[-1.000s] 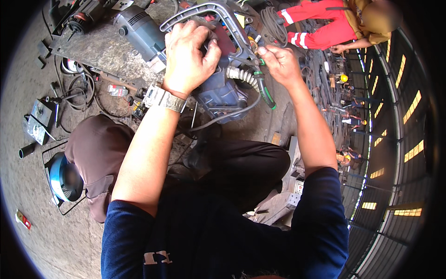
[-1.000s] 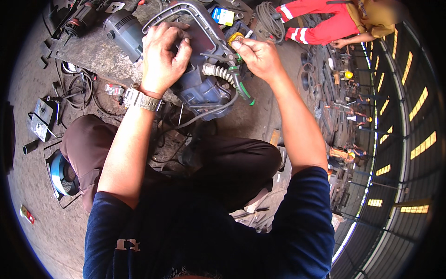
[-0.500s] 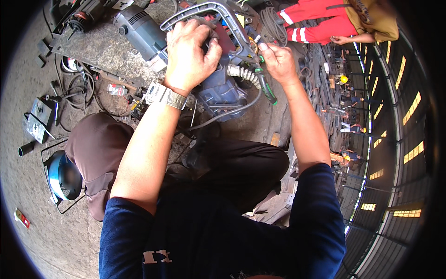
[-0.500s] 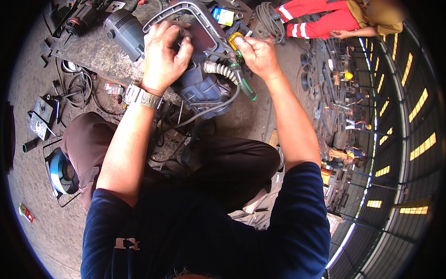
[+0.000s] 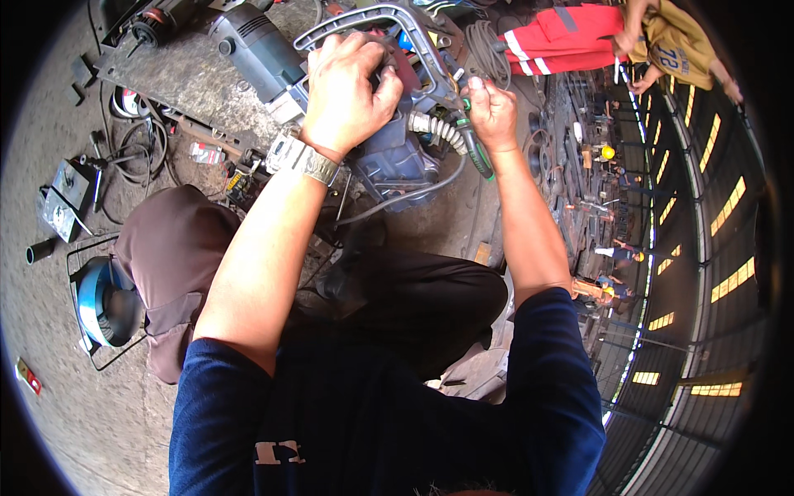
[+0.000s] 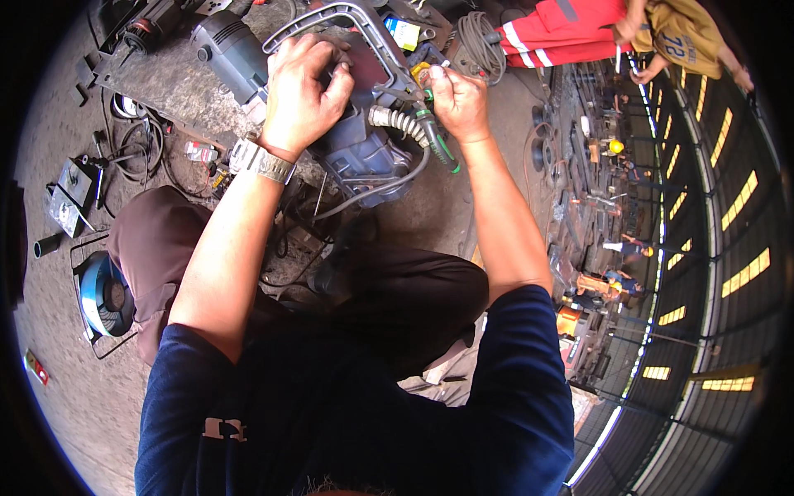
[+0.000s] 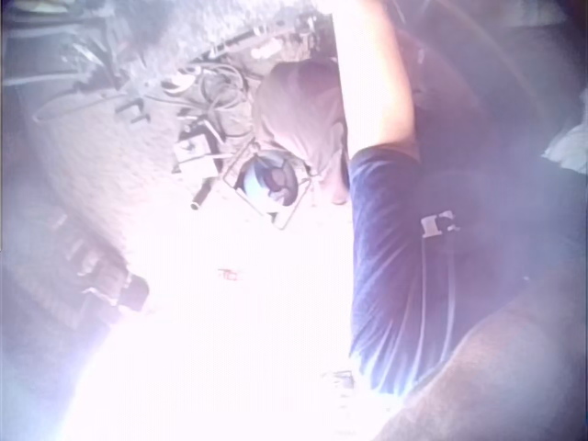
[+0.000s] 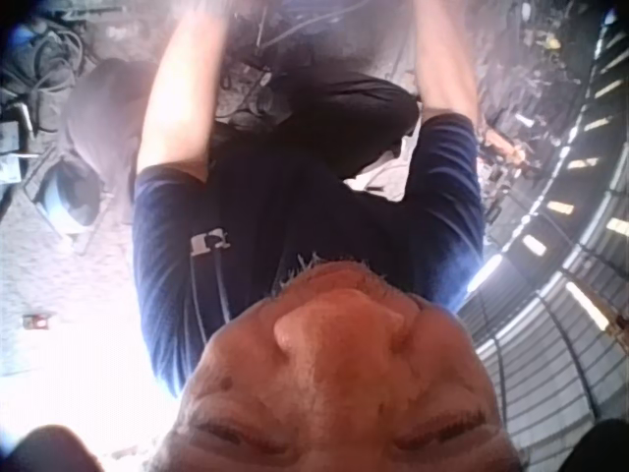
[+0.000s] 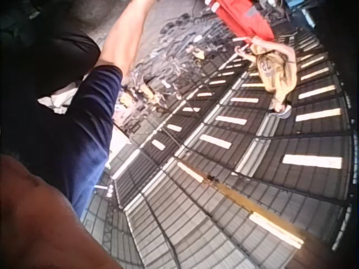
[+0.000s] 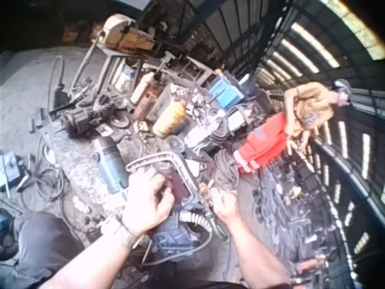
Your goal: The person sits on the floor and uses pliers to remove a small metal pin from a gray electrical device. They then manipulate the device's internal components with their fingers and reposition the device on the workbench.
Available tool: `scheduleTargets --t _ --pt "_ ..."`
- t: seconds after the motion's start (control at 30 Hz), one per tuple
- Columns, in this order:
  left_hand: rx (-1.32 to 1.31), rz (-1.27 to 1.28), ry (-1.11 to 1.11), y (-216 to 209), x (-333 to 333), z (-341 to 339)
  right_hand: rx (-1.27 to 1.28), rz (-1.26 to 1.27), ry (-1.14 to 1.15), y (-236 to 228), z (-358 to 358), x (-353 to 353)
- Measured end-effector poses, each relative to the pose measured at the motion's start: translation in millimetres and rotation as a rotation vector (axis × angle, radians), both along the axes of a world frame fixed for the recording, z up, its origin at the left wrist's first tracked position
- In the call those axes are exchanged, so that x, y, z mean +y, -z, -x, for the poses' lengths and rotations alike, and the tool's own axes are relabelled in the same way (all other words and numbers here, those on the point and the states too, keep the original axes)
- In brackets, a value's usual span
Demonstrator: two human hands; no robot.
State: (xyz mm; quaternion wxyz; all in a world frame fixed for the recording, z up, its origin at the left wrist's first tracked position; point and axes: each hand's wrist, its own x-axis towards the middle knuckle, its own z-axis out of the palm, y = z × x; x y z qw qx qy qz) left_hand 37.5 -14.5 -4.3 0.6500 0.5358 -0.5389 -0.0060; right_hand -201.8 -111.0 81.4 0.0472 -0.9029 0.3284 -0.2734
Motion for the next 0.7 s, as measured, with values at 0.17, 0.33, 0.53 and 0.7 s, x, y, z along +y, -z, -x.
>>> scheduleTargets --t 0.17,0.33,0.53,0.7 --pt "-0.003 0.037 -0.006 -1 5 1 0.047 -0.033 0.074 -3 0 8" --pt "-0.016 -0.001 -0.025 -1 5 2 0.174 -0.215 0.254 -16 8 21" --pt "0.001 0.006 -0.034 1 5 0 -0.215 -0.795 0.375 -24 -12 61" --pt "-0.001 -0.042 -0.017 -2 5 3 -0.177 -0.983 0.155 -34 10 70"
